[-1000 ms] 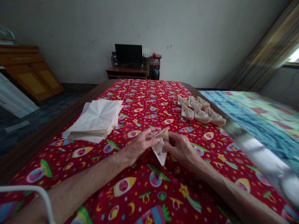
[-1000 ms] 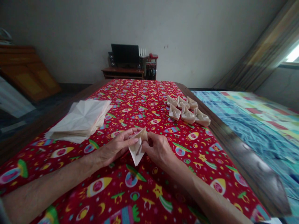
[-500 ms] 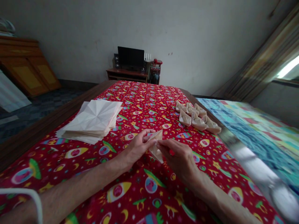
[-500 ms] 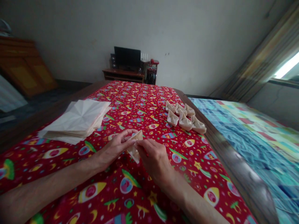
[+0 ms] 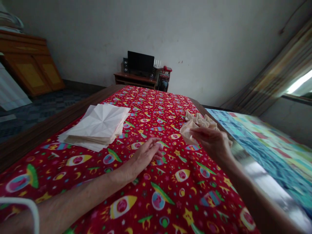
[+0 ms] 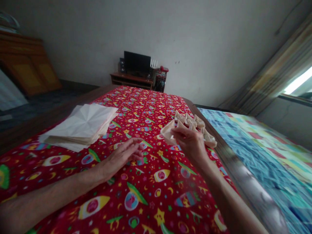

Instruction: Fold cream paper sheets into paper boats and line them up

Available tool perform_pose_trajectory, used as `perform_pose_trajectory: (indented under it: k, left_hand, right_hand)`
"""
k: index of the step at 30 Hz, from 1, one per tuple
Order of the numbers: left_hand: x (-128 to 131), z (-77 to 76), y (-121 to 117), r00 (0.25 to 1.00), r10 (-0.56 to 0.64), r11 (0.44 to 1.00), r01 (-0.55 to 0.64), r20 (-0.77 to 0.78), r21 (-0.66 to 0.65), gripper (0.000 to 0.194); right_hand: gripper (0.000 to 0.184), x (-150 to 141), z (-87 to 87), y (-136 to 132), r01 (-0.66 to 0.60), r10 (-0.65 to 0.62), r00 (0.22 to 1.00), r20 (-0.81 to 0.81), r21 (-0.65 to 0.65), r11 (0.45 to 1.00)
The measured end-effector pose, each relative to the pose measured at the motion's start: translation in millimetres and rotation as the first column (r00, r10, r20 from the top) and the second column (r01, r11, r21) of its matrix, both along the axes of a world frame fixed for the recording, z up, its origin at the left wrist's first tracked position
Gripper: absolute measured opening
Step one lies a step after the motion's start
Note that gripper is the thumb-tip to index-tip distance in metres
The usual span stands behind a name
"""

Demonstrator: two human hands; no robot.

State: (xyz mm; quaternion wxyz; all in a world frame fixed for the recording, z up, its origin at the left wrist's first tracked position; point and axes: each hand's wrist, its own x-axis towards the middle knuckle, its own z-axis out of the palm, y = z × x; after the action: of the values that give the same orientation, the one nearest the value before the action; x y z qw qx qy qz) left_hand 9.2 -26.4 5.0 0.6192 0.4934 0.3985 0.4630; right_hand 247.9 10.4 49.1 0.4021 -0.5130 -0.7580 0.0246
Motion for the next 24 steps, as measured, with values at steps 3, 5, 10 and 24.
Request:
perform_pose_trajectory:
  k: [3, 5, 10, 24]
  left_hand:
    - [1.7, -7.1, 4.9, 0.998, -0.04, 0.999, 0.041, -0.048, 0.02, 0.021]
    - [2.9, -9.5, 6.7, 0.993, -0.076, 0.996, 0.08, -0.088, 0.043, 0.02]
    - [2.8, -8.8, 7.0, 0.988, -0.077, 0.994, 0.087, -0.136, 0.064, 0.022]
    - [0.3, -1.6, 3.4, 0.954, -0.09, 0.993, 0.107, -0.287, 0.046, 0.024]
  right_hand:
    - [0.032, 34.9, 21.0, 40.7, 0.099, -0.113, 0.967, 0.228, 0.07, 0.993]
    - [0.024, 49.7, 31.5, 62.1, 0.123, -0.134, 0.91, 0.391, 0.053, 0.991]
    - [0.021, 60.0, 33.4, 87.3, 0.133, -0.101, 0.806, 0.584, -0.012, 0.991]
    - [0.027, 64.4, 20.2, 102.2, 0.211, -0.085, 0.689, 0.72, -0.087, 0.974]
